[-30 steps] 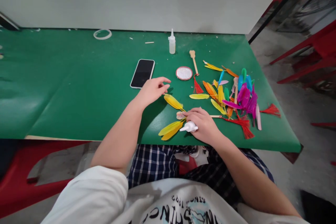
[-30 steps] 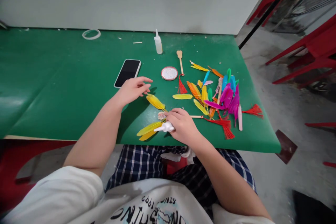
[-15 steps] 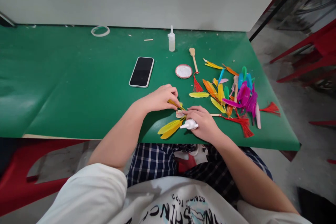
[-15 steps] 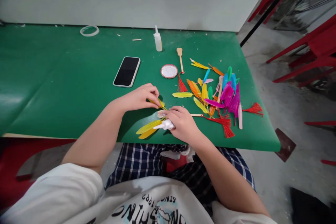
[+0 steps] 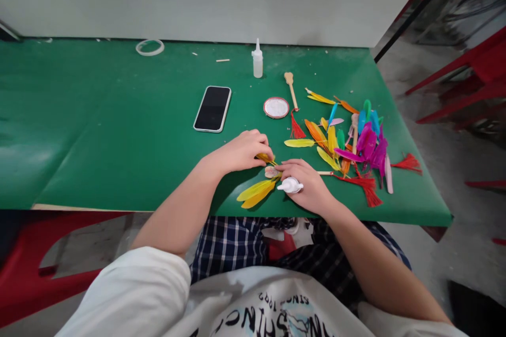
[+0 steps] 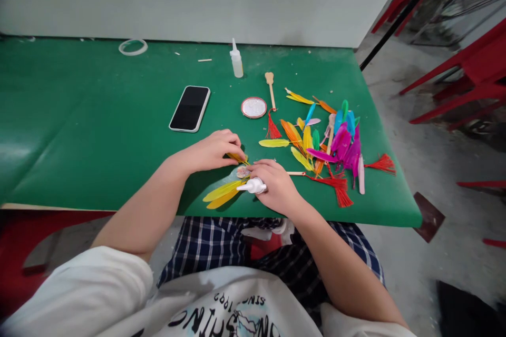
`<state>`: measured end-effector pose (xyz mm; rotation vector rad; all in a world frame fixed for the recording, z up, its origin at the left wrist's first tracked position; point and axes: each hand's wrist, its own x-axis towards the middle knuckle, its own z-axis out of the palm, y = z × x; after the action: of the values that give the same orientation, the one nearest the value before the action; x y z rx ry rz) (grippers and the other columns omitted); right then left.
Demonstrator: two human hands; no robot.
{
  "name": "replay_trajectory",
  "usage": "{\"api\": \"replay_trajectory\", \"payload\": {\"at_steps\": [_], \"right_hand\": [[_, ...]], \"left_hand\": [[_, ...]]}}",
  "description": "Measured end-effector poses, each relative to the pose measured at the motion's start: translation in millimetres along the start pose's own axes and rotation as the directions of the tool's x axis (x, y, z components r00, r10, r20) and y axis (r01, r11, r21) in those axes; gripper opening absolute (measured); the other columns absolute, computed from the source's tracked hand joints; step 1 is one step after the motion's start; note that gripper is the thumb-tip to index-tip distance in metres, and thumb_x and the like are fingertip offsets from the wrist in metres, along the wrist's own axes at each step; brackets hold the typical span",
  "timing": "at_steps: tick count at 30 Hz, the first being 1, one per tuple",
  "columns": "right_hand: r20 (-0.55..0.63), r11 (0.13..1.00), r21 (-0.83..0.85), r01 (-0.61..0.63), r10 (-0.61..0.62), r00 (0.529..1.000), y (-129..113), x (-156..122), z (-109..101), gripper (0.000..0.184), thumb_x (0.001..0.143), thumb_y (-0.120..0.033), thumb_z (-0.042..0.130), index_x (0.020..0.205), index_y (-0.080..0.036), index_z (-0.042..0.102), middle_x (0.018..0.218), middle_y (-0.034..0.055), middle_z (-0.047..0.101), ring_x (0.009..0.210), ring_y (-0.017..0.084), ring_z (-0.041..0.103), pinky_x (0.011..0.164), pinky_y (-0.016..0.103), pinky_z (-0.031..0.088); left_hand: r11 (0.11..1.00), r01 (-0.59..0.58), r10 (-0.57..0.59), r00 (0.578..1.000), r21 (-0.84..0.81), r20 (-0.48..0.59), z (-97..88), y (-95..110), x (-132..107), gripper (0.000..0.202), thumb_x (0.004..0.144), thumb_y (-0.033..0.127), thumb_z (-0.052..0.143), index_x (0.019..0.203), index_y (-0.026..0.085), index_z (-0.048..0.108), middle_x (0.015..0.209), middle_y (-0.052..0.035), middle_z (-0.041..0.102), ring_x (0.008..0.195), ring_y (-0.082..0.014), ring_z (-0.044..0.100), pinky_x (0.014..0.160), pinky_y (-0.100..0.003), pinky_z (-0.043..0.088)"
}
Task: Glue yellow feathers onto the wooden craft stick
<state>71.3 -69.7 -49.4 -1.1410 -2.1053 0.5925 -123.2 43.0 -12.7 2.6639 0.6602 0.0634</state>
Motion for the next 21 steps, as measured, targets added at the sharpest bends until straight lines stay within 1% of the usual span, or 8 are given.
{"api": "replay_trajectory", "payload": {"at_steps": [4, 6, 9, 13, 15, 19, 21], "right_hand": [[0.002, 1.0, 0.003, 0.003, -0.003, 1.0, -1.2, 1.1, -0.8, 0.024, 0.064, -0.007, 0.053, 0.083, -0.022, 0.053, 0.102, 0.0038, 0.064, 0.101, 0.023, 0.053, 0.086, 0.042, 0.045], [-0.022, 1.0, -0.005, 0.021, -0.021, 1.0, -3.2, 1.7, -1.7, 0.022, 0.066, -0.008, 0.053, 0.083, -0.022, 0.052, 0.103, 0.0046, 0.064, 0.098, 0.022, 0.054, 0.084, 0.042, 0.045], [-0.11, 1.0, -0.017, 0.021, -0.022, 0.994, -6.6, 1.8, -3.2, 0.017, 0.069, -0.01, 0.054, 0.081, -0.023, 0.052, 0.102, 0.0065, 0.063, 0.095, 0.021, 0.056, 0.081, 0.041, 0.046], [-0.25, 0.998, 0.03, -0.047, 0.053, 0.967, -7.4, 0.5, -3.7, 0.012, 0.071, -0.012, 0.056, 0.078, -0.022, 0.053, 0.096, 0.0065, 0.063, 0.094, 0.021, 0.057, 0.081, 0.039, 0.046], [-0.297, 0.995, 0.062, -0.074, 0.089, 0.951, -6.2, 0.1, -3.2, 0.013, 0.07, -0.012, 0.056, 0.077, -0.022, 0.054, 0.093, 0.0058, 0.064, 0.092, 0.021, 0.058, 0.08, 0.039, 0.047], [-0.329, 0.993, 0.087, -0.084, 0.108, 0.938, -4.5, -0.1, -2.6, 0.015, 0.07, -0.009, 0.054, 0.077, -0.022, 0.054, 0.089, 0.0049, 0.064, 0.089, 0.02, 0.059, 0.079, 0.039, 0.047], [-0.317, 0.992, 0.093, -0.084, 0.109, 0.942, -4.8, -0.2, -2.8, 0.016, 0.07, -0.008, 0.054, 0.077, -0.023, 0.053, 0.087, 0.0043, 0.065, 0.088, 0.02, 0.058, 0.079, 0.038, 0.048]], "left_hand": [[1.0, -0.006, 0.006, 1.0, 0.021, -0.003, 1.0, 0.8, -0.3, 0.019, 0.08, 0.035, 0.056, 0.092, 0.025, 0.066, 0.09, -0.0037, 0.056, 0.088, -0.0178, 0.046, 0.079, -0.029, 0.03], [0.999, -0.012, 0.012, 1.0, 0.032, -0.006, 1.3, 1.7, -0.2, 0.018, 0.081, 0.035, 0.055, 0.091, 0.024, 0.066, 0.089, -0.0035, 0.057, 0.087, -0.0177, 0.046, 0.078, -0.029, 0.03], [0.999, -0.012, 0.012, 1.0, 0.043, -0.01, 2.1, 2.7, 0.0, 0.015, 0.082, 0.033, 0.055, 0.087, 0.024, 0.065, 0.085, -0.0023, 0.059, 0.087, -0.0176, 0.047, 0.076, -0.029, 0.03], [0.998, 0.006, -0.005, 1.0, 0.06, -0.014, 2.2, 1.9, 0.2, 0.014, 0.082, 0.033, 0.055, 0.083, 0.023, 0.065, 0.081, -0.0014, 0.061, 0.087, -0.0174, 0.048, 0.074, -0.029, 0.029], [0.997, 0.012, -0.011, 1.0, 0.076, -0.017, 1.6, 1.2, 0.3, 0.015, 0.082, 0.034, 0.055, 0.082, 0.023, 0.066, 0.081, -0.0017, 0.06, 0.086, -0.0174, 0.048, 0.072, -0.029, 0.029], [0.996, 0.019, -0.017, 1.0, 0.084, -0.024, 0.1, 1.6, 1.0, 0.015, 0.08, 0.036, 0.057, 0.081, 0.023, 0.066, 0.082, -0.0019, 0.059, 0.085, -0.0174, 0.048, 0.071, -0.028, 0.028], [0.998, 0.019, -0.017, 0.999, 0.067, -0.029, 0.1, 2.0, 1.3, 0.014, 0.079, 0.036, 0.058, 0.083, 0.024, 0.066, 0.084, -0.0018, 0.059, 0.086, -0.0174, 0.048, 0.072, -0.028, 0.029]]}}
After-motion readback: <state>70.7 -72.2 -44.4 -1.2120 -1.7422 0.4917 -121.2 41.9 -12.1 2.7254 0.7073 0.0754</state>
